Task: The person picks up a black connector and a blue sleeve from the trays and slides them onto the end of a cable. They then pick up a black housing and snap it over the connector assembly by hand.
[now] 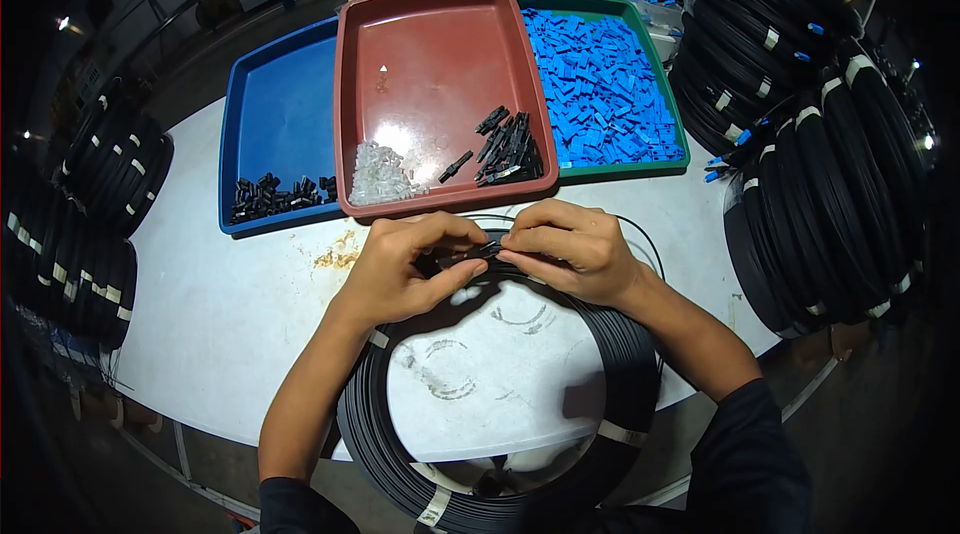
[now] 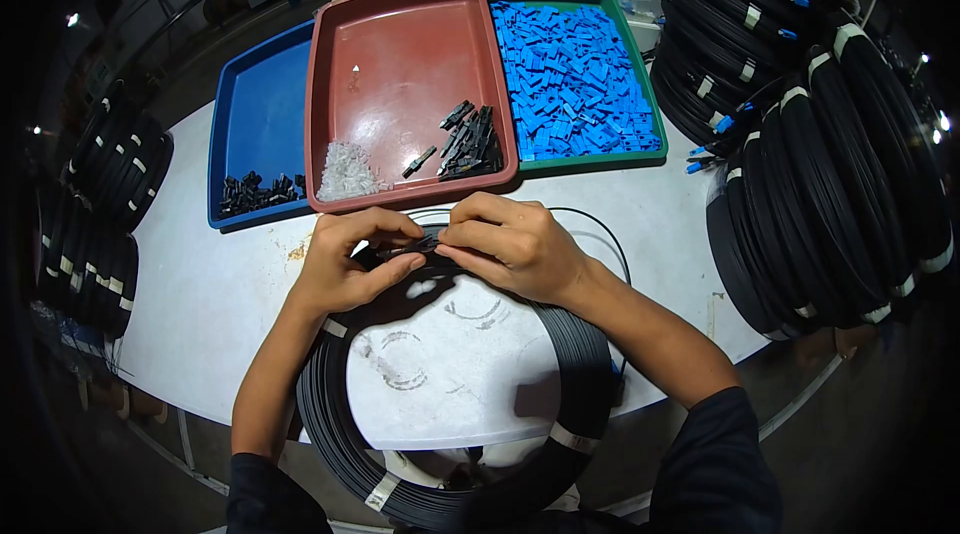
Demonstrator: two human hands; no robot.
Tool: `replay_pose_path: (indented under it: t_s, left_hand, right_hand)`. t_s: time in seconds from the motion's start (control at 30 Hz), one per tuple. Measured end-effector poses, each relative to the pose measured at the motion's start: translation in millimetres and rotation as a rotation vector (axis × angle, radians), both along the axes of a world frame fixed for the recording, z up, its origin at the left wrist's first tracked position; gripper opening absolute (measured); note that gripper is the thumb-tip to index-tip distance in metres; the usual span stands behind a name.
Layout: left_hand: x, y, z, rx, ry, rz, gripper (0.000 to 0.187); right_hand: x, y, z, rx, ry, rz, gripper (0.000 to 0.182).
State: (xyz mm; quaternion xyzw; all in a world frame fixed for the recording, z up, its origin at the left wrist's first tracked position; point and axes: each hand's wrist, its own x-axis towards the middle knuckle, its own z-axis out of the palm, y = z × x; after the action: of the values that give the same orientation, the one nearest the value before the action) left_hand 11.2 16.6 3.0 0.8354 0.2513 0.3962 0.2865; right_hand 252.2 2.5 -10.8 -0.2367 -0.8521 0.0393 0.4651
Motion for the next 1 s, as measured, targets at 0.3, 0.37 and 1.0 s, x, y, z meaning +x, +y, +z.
replay_pose_path:
  t_s: [0.3, 0.37, 1.0]
  left_hand:
    - [0, 2, 0, 0.227, 0.028, 0.015, 0.021]
    - [1, 5, -4, 0.284, 0.018, 0.025, 0.021]
    - [-4, 9, -13, 0.222, -0.093, 0.098, 0.018]
  right_hand:
    - [-1, -1, 0, 0.026, -0.01, -0.007, 0.014]
    - [-2, -1, -1, 0.004, 0.008, -0.017, 0.013]
    - [-3, -5, 6, -0.166, 0.07, -0.055, 0.018]
